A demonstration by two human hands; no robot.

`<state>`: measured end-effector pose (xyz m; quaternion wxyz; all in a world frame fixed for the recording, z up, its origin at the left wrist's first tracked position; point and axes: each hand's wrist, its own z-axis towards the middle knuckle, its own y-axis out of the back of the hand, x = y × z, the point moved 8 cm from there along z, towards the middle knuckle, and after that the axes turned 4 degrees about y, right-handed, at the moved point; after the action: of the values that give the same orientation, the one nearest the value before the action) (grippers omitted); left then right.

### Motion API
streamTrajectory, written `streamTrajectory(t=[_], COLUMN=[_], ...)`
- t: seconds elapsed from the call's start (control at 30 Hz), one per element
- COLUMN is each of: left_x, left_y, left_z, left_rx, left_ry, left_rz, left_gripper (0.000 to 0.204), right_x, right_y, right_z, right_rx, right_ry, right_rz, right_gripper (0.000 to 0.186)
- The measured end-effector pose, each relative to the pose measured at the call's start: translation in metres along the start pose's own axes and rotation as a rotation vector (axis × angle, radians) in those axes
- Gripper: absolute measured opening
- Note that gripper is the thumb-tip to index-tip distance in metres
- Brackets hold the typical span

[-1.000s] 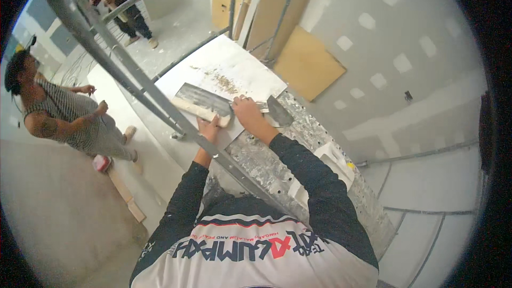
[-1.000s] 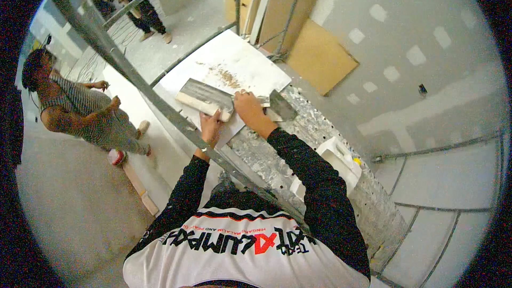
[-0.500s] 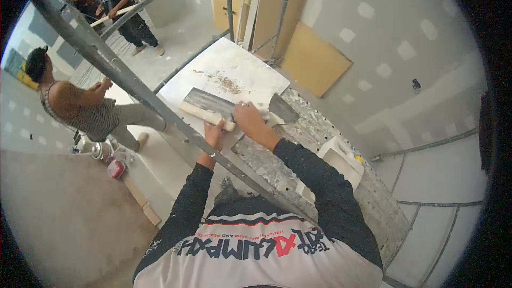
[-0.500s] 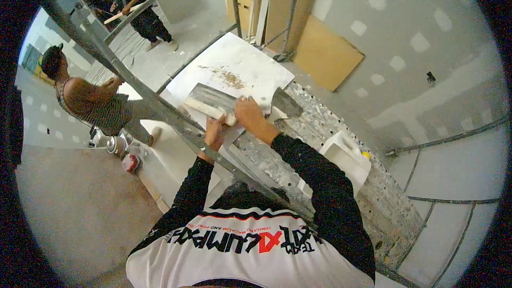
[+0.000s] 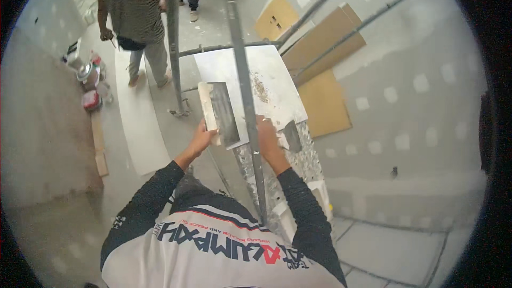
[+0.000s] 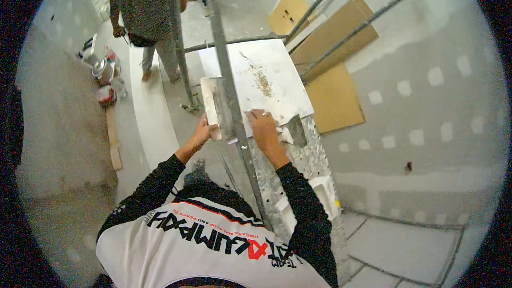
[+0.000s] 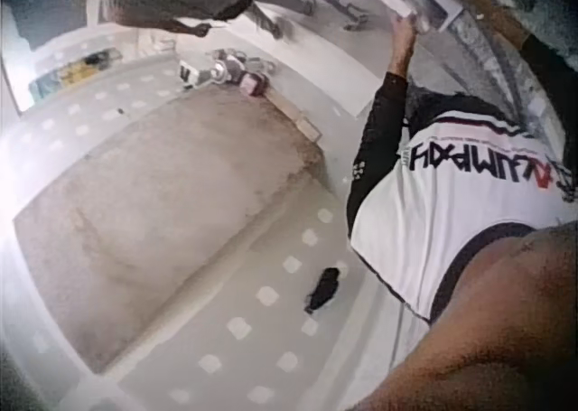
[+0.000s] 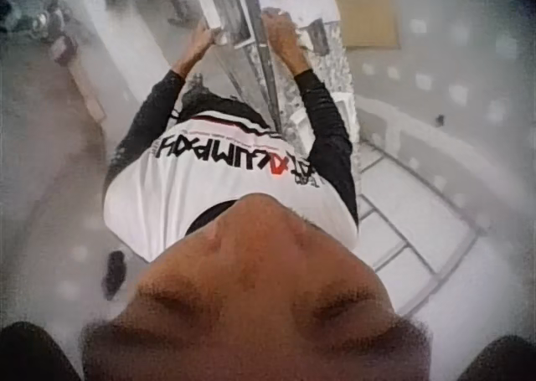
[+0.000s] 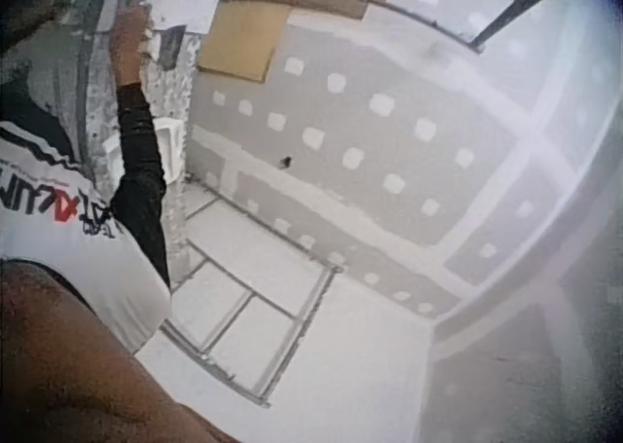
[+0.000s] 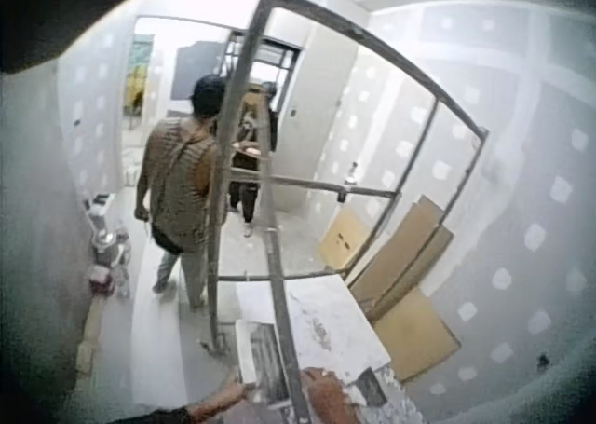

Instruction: The person applies drywall mud to a joint using a taping knife, taking the mud from a hawk held in the other hand and smoothing it over the surface.

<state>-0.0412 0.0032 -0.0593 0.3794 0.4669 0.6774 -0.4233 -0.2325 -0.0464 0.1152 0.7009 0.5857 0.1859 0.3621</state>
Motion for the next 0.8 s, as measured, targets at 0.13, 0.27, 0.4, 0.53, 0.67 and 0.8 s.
streamTrajectory(t=[0.13,0.27,0.4,0.53,0.67,0.8], left_x=[-0.035,0.002,0.0,0.0,-0.016,-0.007], left_y=[-0.016,0.004,-0.008,-0.009,-0.009,-0.006], left_z=[-0.014,0.007,0.001,0.001,-0.007,-0.007], left_rx=[-0.02,-0.221,-0.276,-0.229,-0.331,-0.277], left_ry=[0.003,-0.044,-0.167,-0.146,-0.3,-0.176], left_rz=[0.256,0.396,0.245,0.11,0.221,0.153], left_gripper=[0.059,0.059,0.061,0.061,0.06,0.064], right_x=[-0.003,0.029,0.01,0.017,0.016,0.021], right_y=[-0.051,-0.05,-0.066,-0.054,-0.059,-0.059], right_z=[-0.007,0.022,0.053,0.077,0.079,0.08], right_rx=[-0.046,0.047,0.158,0.144,0.172,0.175], right_ry=[0.247,0.266,0.168,0.254,0.213,0.195], right_rz=[-0.186,-0.28,-0.279,-0.277,-0.258,-0.258], right_gripper=[0.031,0.03,0.027,0.024,0.024,0.022])
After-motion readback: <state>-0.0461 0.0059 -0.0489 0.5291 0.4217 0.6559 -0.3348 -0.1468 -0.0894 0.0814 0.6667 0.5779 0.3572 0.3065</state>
